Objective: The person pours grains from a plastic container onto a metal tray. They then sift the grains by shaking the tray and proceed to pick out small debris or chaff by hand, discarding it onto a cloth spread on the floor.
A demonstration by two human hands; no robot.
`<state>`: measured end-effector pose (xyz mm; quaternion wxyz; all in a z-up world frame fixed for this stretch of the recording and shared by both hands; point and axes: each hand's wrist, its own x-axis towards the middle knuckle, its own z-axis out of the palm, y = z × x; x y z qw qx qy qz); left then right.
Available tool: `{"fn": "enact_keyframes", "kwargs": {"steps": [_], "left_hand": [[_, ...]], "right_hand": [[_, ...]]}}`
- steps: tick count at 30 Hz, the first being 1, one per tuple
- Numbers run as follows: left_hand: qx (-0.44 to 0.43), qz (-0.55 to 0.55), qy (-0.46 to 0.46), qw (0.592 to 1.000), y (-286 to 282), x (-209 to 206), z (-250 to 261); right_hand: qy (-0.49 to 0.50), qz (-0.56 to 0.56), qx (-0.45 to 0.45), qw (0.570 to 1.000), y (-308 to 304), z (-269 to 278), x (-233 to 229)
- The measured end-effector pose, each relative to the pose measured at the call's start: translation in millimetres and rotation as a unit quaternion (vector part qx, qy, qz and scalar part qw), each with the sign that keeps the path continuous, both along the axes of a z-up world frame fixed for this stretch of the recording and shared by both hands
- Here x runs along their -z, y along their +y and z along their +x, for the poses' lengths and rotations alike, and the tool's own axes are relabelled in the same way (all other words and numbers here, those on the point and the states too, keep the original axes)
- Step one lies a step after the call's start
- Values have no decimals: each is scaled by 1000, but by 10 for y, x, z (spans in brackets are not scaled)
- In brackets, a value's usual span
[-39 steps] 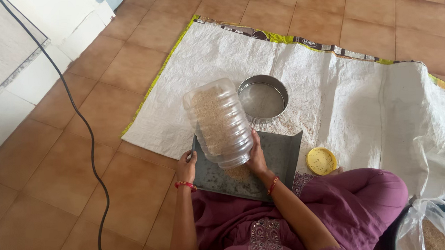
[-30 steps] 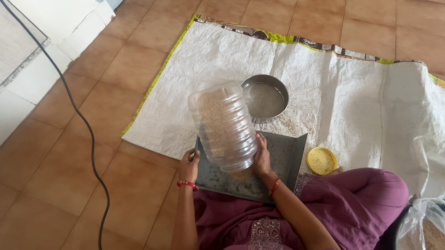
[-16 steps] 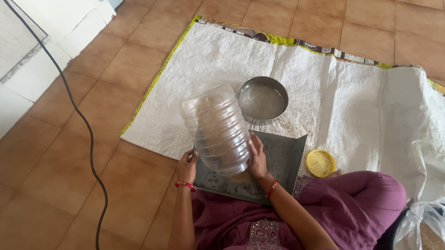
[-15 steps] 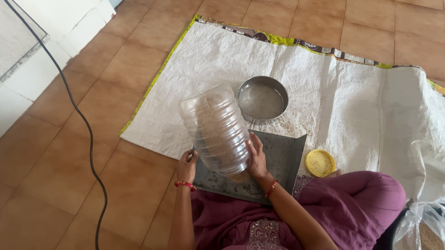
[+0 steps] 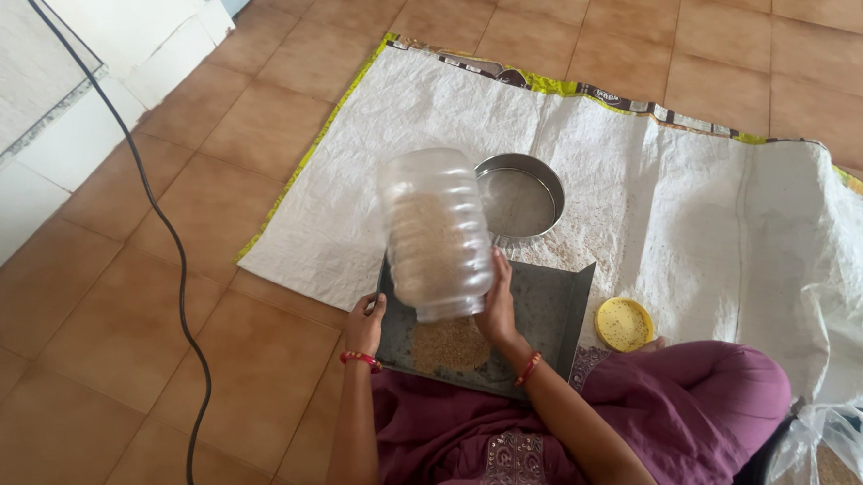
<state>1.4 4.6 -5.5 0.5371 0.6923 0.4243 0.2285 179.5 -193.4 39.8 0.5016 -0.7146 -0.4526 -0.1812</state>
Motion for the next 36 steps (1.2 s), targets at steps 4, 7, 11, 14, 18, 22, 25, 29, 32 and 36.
{"fn": "enact_keyframes", "kwargs": {"steps": [4,7,11,14,18,22,25,29,32,36], "left_hand": [[9,7,-9,1000,20,10,-4],[5,-6,18,1000,14,1,-25],[-7,-17,-4,1000,-19,-34,-50],[-13,-20,-6,1000,-41,-76,-53],[-3,-30,3,1000,-74,-129,-62],[-6,-54,16,998,-55,-106,-79],[-1,-54,-36,998,3,-24,-88],[14,-89,-66,994,32,177,-31],[23,-94,-33,995,106,263,-41],[61,-119,36,990,131,304,-61]], "right_hand": [[242,-82,10,967,17,89,-200],[283,-108,6,953,88,223,-418],[373,-130,6,919,288,467,-781],[594,-115,4,796,489,748,-956],[714,-55,-37,697,1025,1229,-843],[713,-61,-76,694,1733,1507,-523],[717,-78,-54,691,2182,1520,-498],[711,-72,-80,695,2353,1567,-714],[652,-121,-98,743,2229,1548,-950],[443,-168,-132,871,1355,1505,-1028]]}}
